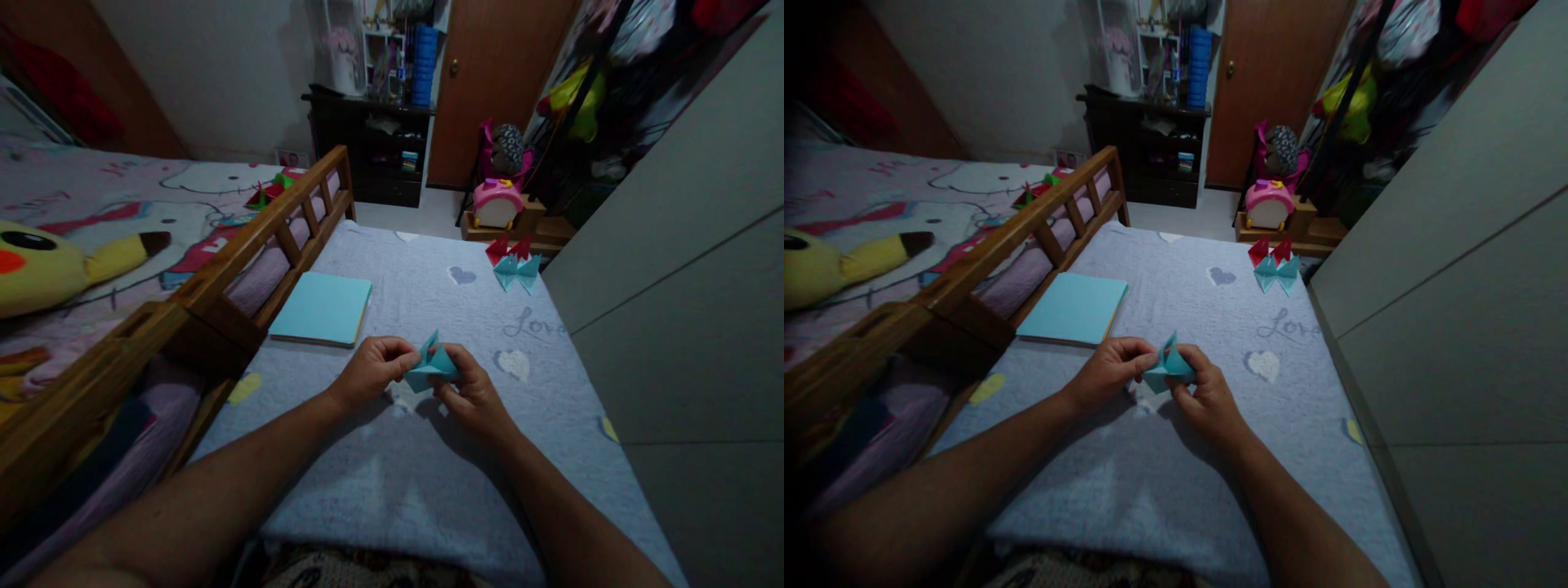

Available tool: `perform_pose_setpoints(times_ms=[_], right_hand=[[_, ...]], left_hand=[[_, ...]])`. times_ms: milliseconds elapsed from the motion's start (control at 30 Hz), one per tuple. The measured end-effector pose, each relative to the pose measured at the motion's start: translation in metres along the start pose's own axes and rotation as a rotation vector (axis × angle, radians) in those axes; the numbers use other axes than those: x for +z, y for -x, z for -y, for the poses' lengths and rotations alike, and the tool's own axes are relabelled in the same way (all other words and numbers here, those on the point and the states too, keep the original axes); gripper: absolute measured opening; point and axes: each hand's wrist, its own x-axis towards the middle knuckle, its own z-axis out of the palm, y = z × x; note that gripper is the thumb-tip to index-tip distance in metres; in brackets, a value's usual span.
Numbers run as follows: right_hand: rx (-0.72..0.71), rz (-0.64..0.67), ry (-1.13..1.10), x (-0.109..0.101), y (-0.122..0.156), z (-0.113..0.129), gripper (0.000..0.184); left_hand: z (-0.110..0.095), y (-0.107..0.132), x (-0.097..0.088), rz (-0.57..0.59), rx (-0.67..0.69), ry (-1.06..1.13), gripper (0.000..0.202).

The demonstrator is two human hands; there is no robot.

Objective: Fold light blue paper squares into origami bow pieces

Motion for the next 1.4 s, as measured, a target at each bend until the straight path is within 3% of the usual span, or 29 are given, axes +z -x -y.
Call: perform_pose_setpoints(times_ms=[500,767,867,933,1000,1133,1400], right_hand=[[0.018,-0.016,0.035,-0.001,0.002,-0.004,0.042],[0.054,0.026,-0.116,-0.003,0.006,-0.003,0.049],[0.13,0.048,-0.345,-0.006,0.005,-0.005,0.044],[0.212,-0.037,-0.461,-0.007,0.002,-0.008,0.037],[0.304,-0.111,-0.492,-0.008,-0.003,-0.01,0.035],[0.422,-0.093,-0.53,-0.007,-0.011,-0.01,0.036],[0.444,-0.054,-0.522,-0.003,-0.013,-0.008,0.031]], left_hand=[[-0.004,-0.001,-0.001,0.012,-0.013,0.007,0.03],[-0.003,-0.001,-0.003,0.028,-0.009,-0.006,0.031],[-0.005,0.0,-0.002,0.024,-0.011,-0.005,0.032],[-0.007,0.001,-0.002,0.028,-0.017,-0.01,0.032],[-0.007,0.001,-0.002,0.044,-0.031,-0.014,0.032],[-0.007,0.003,0.001,0.081,-0.051,-0.011,0.031],[-0.008,0.006,0.004,0.157,-0.04,-0.039,0.032]])
